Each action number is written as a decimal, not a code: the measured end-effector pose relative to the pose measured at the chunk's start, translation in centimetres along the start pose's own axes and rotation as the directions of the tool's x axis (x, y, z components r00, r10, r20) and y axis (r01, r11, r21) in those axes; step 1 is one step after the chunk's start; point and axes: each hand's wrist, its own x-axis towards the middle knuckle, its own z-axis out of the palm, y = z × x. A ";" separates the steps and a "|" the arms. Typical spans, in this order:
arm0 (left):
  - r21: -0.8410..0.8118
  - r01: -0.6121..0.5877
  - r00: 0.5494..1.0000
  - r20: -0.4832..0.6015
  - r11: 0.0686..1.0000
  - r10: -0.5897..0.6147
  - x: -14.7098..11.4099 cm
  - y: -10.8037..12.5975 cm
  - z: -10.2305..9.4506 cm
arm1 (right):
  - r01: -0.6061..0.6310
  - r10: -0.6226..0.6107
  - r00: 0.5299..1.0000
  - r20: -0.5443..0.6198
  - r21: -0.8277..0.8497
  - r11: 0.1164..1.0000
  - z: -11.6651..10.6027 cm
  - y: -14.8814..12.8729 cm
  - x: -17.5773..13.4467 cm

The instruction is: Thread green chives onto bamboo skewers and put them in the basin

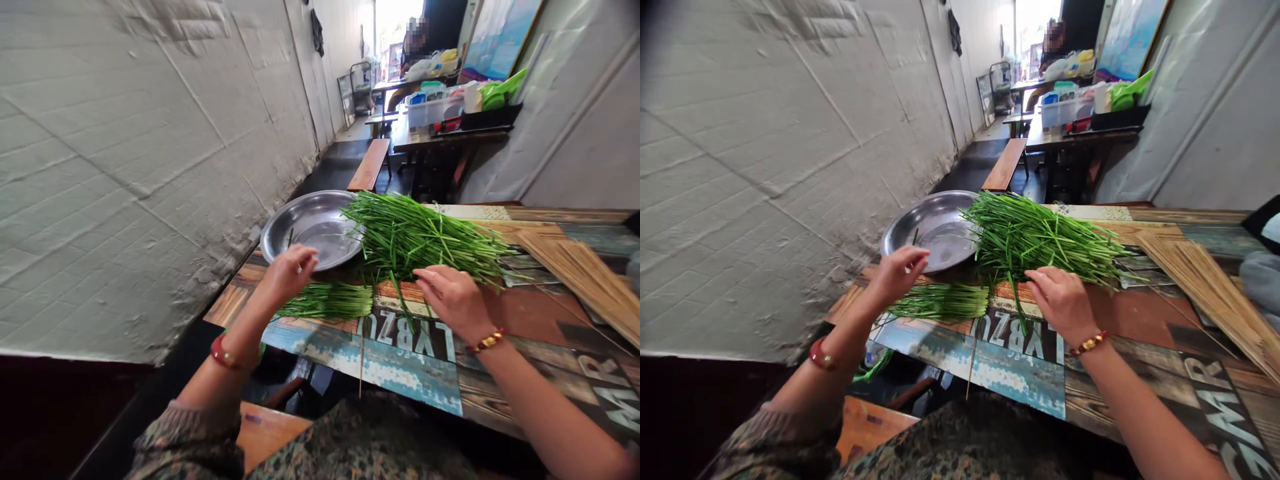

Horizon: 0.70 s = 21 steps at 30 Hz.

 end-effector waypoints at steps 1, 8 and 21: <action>-0.038 -0.081 0.991 0.107 0.996 0.084 -1.3 1.3 0.3 | 0.018 -0.019 0.999 0.045 0.034 0.999 0.2 -1.2 0.1; -0.053 -0.210 0.923 0.320 0.976 0.216 -5.4 3.3 4.6 | 0.082 -0.218 0.881 0.419 0.319 0.944 2.1 -9.2 -1.7; 0.080 -0.082 0.977 0.203 0.993 0.065 -5.6 3.7 5.6 | -0.224 0.084 0.920 0.382 0.337 0.915 3.6 -12.5 -4.6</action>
